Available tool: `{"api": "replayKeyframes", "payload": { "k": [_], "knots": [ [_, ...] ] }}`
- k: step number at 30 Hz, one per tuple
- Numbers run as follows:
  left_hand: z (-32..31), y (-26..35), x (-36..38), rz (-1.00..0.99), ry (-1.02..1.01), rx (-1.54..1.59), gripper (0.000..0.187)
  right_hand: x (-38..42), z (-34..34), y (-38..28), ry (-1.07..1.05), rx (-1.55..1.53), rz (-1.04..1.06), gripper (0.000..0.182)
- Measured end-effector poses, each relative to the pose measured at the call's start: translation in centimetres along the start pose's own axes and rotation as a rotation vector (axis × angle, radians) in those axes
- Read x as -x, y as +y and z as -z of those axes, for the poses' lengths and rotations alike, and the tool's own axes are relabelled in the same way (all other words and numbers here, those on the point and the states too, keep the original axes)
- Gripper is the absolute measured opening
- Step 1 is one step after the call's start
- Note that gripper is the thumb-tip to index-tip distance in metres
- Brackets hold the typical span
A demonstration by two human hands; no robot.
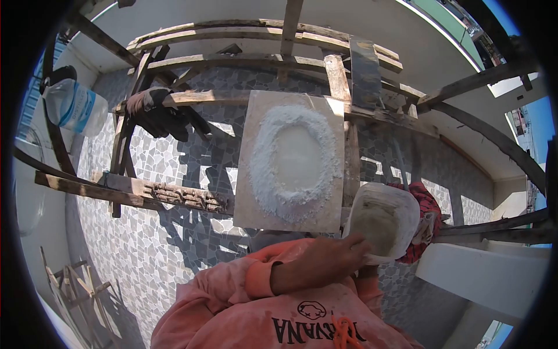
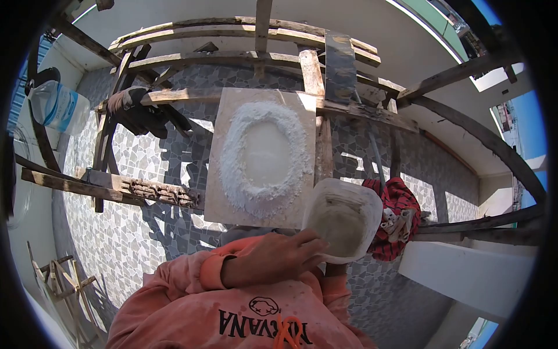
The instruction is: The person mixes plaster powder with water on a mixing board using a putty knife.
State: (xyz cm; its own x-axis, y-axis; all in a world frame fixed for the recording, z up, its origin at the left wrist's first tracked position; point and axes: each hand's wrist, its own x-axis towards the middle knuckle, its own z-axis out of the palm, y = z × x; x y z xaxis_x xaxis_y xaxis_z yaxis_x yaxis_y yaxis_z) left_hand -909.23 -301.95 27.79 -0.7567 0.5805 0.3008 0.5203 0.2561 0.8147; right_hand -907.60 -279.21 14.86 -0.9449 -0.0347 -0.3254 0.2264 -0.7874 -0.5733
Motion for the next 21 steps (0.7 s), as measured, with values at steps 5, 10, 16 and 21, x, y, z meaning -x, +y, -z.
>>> {"api": "replayKeyframes", "payload": {
  "k": [5, 10, 16, 21],
  "knots": [
    [0.4, 0.3, -0.2, 0.020, -0.126, -0.013, 0.034, 0.3, 0.0, 0.1, 0.007, -0.007, 0.012, 0.082],
    [0.5, 0.2, -0.6, 0.004, -0.197, -0.054, 0.034, 0.3, -0.1, 0.1, 0.008, -0.015, 0.024, 0.083],
    [0.9, 0.0, -0.7, -0.044, -0.282, -0.116, 0.028, 0.3, -0.3, 0.2, 0.009, -0.018, 0.048, 0.084],
    [0.7, -0.2, -1.3, -0.163, -0.306, -0.157, 0.025, 0.2, -0.9, 0.2, 0.003, -0.027, 0.081, 0.084]
  ]
}}
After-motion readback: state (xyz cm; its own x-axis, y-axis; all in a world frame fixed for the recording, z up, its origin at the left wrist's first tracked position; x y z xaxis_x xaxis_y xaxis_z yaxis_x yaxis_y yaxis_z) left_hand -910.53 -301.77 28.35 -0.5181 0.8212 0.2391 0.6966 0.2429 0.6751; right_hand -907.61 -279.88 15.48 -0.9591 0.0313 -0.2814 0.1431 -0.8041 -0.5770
